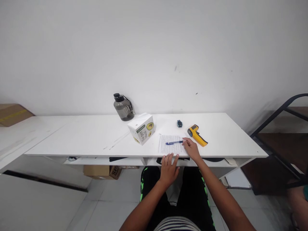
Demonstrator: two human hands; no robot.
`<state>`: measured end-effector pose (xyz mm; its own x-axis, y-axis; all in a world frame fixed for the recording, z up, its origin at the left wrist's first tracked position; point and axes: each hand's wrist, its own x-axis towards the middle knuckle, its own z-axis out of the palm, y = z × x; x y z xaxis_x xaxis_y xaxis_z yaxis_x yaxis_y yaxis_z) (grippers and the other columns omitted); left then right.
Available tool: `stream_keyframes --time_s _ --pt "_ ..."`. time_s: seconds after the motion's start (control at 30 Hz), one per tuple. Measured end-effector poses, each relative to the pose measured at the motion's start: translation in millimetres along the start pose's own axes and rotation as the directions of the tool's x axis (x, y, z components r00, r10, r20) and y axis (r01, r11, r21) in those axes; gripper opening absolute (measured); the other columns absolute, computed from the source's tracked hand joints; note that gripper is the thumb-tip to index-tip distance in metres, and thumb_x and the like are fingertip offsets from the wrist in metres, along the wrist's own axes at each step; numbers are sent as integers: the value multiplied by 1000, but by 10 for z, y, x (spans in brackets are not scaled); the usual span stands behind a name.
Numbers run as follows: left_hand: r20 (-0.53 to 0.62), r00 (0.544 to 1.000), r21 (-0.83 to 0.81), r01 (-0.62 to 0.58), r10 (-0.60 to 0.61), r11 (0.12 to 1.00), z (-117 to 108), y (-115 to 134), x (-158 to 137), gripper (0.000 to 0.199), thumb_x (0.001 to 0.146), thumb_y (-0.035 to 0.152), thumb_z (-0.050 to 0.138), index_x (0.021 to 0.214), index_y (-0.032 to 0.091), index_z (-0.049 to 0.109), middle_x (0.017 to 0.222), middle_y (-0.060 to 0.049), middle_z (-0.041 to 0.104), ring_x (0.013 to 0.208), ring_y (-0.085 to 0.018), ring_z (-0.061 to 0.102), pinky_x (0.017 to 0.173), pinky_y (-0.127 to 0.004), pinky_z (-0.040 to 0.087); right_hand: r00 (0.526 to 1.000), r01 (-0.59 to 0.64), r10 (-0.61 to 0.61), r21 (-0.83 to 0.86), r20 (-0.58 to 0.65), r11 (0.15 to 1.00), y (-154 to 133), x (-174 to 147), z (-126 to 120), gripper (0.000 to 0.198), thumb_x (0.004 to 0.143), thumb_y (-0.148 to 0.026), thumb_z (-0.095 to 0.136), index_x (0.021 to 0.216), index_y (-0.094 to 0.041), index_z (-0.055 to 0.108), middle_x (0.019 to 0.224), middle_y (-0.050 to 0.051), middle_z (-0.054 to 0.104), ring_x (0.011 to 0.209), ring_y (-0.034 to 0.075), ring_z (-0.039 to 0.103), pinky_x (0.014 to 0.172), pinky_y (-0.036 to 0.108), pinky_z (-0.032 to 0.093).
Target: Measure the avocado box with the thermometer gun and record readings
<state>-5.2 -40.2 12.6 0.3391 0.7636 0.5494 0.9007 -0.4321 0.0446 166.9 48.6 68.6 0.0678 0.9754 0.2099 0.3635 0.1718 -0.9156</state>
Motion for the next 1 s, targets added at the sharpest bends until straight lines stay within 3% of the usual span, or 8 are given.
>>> stream_keyframes --time_s 0.17,0.3,0.4,0.57,0.67,0.8,0.9,1.0 --pt "215 977 -39 6 2 999 297 -69 -536 57 80 42 58 134 28 47 146 -12 37 136 -31 32 105 -50 33 1000 -12 12 -9 -1 1000 0 -4 5 39 85 -46 48 107 -17 62 77 4 68 66 17 60 67 31 48" --pt "496 839 32 241 -224 970 467 -194 -1085 48 71 48 64 111 21 68 141 -16 45 136 -38 30 104 -54 32 1000 -26 26 16 -10 1000 6 9 3 38 84 -46 48 107 -18 62 77 4 68 69 18 62 68 30 50" --pt "333 861 98 373 -384 922 408 -363 -1196 43 80 37 55 121 24 61 143 -12 42 137 -34 30 108 -53 27 1000 -24 25 29 -6 999 -2 21 1 38 85 -45 47 107 -18 62 75 4 68 67 17 61 67 30 50" --pt "94 887 -5 454 -452 891 85 -807 -1047 38 87 34 47 117 16 60 130 -15 51 130 -33 37 102 -49 37 1000 -10 10 8 -23 1000 -28 -27 16 37 85 -45 47 106 -17 62 74 4 67 63 17 58 66 31 49" --pt "-47 891 -96 446 -451 890 -197 -1074 -992 34 87 32 48 117 18 57 119 -13 55 122 -30 45 101 -49 38 970 70 -89 -93 -228 993 -38 -52 -33 38 88 -43 40 103 -18 63 85 8 66 74 20 59 72 34 48" --pt "-274 779 -186 533 -565 825 -679 -1291 -749 38 85 35 53 119 17 52 114 -15 55 118 -30 46 102 -50 35 919 45 -231 -497 -320 867 -56 83 -262 39 89 -37 37 108 -16 63 99 14 58 95 26 55 84 42 43" --pt "-311 673 -383 558 -671 737 -993 -1391 -327 51 83 39 57 128 20 44 124 -13 50 119 -26 45 102 -45 37 943 -129 -141 -722 -302 680 -41 277 -427 48 86 -46 46 122 -15 55 111 18 53 103 34 49 82 48 40" --pt "-231 633 -592 511 -739 623 -1139 -1510 181 76 78 40 65 140 22 26 134 -13 43 121 -24 45 102 -41 38 975 -179 -8 -811 -221 556 2 412 -475 62 82 -58 50 123 -11 51 109 20 55 102 35 48 77 47 42"
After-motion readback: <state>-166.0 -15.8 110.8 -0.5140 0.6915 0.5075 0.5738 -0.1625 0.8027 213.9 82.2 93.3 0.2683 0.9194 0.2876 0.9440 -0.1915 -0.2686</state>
